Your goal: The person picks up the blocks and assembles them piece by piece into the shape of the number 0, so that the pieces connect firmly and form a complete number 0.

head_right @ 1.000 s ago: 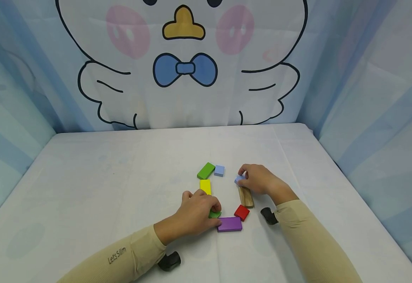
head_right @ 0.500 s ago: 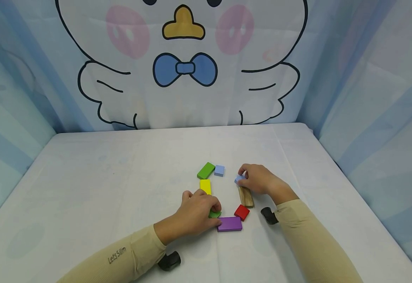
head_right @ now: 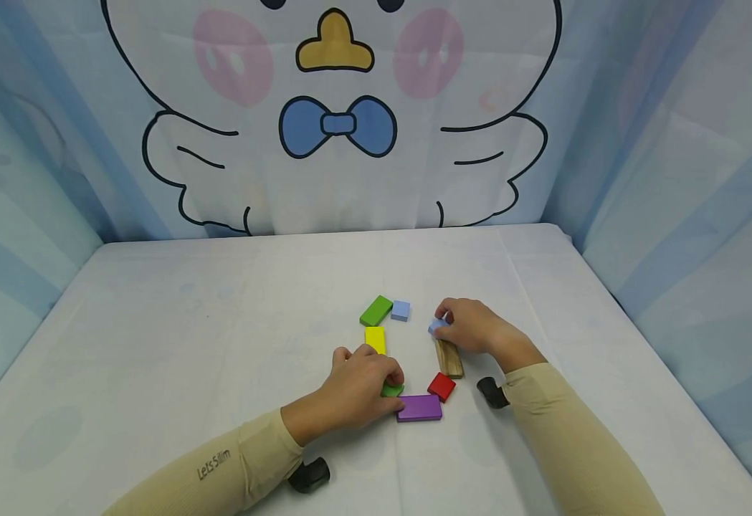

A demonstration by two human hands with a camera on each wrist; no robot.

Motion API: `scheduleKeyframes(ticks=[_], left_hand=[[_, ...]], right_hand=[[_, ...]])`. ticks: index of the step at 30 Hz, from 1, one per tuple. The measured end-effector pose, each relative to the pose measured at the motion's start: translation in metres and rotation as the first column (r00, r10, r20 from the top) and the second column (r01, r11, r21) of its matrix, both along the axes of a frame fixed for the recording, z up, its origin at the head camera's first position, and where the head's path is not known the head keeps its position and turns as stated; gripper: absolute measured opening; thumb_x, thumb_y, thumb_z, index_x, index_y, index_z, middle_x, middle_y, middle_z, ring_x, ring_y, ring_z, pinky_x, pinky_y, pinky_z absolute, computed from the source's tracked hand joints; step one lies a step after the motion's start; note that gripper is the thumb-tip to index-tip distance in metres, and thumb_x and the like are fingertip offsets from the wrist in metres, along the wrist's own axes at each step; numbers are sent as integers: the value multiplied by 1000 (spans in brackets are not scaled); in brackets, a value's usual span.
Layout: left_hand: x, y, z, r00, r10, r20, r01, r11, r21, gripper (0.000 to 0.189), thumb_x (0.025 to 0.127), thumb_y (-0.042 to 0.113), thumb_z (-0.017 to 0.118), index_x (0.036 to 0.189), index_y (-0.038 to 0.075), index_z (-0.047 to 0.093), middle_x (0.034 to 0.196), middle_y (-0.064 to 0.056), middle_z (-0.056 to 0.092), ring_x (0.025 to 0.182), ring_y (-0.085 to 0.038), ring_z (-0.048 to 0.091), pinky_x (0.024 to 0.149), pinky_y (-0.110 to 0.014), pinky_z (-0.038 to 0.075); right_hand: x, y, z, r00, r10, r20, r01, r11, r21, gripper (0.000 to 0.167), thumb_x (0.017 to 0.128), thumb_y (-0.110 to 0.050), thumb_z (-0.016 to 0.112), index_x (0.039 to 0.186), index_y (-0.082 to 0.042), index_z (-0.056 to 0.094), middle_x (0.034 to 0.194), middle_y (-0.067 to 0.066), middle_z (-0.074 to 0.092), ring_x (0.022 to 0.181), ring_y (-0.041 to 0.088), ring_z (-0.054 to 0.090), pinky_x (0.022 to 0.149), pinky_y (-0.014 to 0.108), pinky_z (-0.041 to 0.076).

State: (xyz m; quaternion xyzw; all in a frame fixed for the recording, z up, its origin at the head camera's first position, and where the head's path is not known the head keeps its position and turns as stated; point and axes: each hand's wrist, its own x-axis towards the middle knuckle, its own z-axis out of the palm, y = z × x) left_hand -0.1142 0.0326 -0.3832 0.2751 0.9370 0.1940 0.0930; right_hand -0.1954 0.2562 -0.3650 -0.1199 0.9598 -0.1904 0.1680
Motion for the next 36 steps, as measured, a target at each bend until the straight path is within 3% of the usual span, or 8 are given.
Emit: scheduleKeyframes(ticks=[10,22,36], left_hand=[[1,0,1,1000,4,10,-4,1000,-4,26,84,38,82,101,22,72,83,16,60,101,-16,49,81,-43,30],[1,0,0,1000,8,-4,-8,1000,6,25,84,38,81,101,21,72,83,15,59,101,-17,49,81,-44,30],[3,-1,1,1000,11,-8,-11,1000,20,27,85,37,81,103,20,72,84,14,61,101,-18,50,81,-44,31]], right_hand=[[1,1,1,1000,-7,-30,6,1000,-23,41,94,-22,69,126,1,60,119,21,61,105,35,58,94,53,48],[4,-7,9,986,59,-158,-66,997,-34,43,92,-20,71,127,3,60,120,18,63,110,37,57,95,53,46],[13,-24,13,988,88,-126,-95,994,-50,47,91,-21,73,131,-1,59,126,15,63,116,36,56,95,51,48]])
